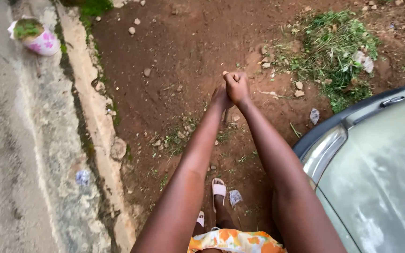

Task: Raking the ground to level the soil and remove debris.

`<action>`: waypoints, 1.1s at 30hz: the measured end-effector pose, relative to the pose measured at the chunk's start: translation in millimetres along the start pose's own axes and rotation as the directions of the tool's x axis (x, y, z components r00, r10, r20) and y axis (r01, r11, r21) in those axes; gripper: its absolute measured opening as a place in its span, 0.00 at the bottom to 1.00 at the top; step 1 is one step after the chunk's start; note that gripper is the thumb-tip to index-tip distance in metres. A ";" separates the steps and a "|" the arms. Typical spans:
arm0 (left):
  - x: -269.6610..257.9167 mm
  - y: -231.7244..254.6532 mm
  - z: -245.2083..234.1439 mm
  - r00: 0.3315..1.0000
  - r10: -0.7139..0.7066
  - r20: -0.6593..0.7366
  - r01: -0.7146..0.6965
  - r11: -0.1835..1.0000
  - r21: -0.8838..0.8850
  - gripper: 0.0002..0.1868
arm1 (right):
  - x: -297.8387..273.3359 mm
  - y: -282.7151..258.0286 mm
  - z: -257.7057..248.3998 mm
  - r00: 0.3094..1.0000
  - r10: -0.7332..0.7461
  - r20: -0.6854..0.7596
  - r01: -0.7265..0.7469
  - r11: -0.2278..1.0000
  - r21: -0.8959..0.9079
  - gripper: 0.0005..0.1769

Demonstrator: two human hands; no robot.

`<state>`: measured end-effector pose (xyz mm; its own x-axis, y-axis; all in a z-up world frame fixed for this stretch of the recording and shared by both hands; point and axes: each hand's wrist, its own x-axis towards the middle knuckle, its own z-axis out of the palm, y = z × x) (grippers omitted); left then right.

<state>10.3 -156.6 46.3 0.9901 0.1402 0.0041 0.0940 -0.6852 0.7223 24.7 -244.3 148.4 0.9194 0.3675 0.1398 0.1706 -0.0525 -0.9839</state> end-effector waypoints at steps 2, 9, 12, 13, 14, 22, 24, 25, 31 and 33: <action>-17.4 -2.6 -8.3 1.000 0.006 -0.018 -0.007 0.999 -0.051 0.23 | -13.8 4.7 17.9 0.995 -0.024 -0.097 0.016 0.997 -0.076 0.28; -82.0 -38.8 -11.1 0.998 -0.028 -0.057 0.024 0.998 -0.064 0.24 | -73.0 -21.6 62.8 0.993 -0.071 -0.090 0.054 0.982 -0.181 0.27; -104.5 -65.6 -12.6 0.999 -0.022 -0.031 0.020 0.998 -0.056 0.23 | -97.8 -50.1 79.8 1.000 -0.017 -0.017 0.014 0.982 -0.191 0.27; -116.8 -63.4 -17.5 0.999 -0.020 -0.027 0.019 0.998 -0.053 0.23 | -105.5 -50.6 85.7 1.000 -0.016 -0.021 0.012 0.982 -0.188 0.27; -127.7 -61.9 -24.2 1.000 -0.015 -0.013 0.014 0.998 -0.056 0.22 | -111.3 -52.1 93.6 1.000 -0.019 -0.017 0.015 0.979 -0.203 0.27; -180.6 -19.7 -88.5 1.000 -0.004 0.017 0.004 1.000 0.017 0.17 | -128.8 -87.2 106.9 0.995 -0.101 0.014 0.102 0.988 -0.119 0.27; -181.1 -6.4 -105.6 1.000 0.011 0.003 -0.012 0.998 0.061 0.14 | -127.1 -101.2 105.2 0.984 -0.176 0.034 0.178 0.983 -0.056 0.25; -183.4 2.3 -115.5 1.000 0.002 -0.002 -0.002 0.998 0.059 0.14 | -128.6 -106.8 105.2 0.984 -0.173 0.045 0.176 0.983 -0.054 0.25; -174.8 3.2 -142.1 0.995 0.054 -0.087 -0.044 0.992 0.121 0.09 | -126.3 -102.5 112.8 0.938 -0.299 0.178 0.284 0.953 0.102 0.25; -173.8 -11.4 -136.5 0.988 0.052 -0.148 -0.049 0.999 0.022 0.07 | -126.4 -70.3 119.4 0.932 -0.339 0.126 0.329 0.940 0.096 0.24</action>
<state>-177.0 -75.5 131.8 0.9674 0.2087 0.1436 0.0476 -0.7065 0.7062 -145.8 -176.3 186.7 0.7546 0.4775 0.4500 0.4285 0.1607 -0.8891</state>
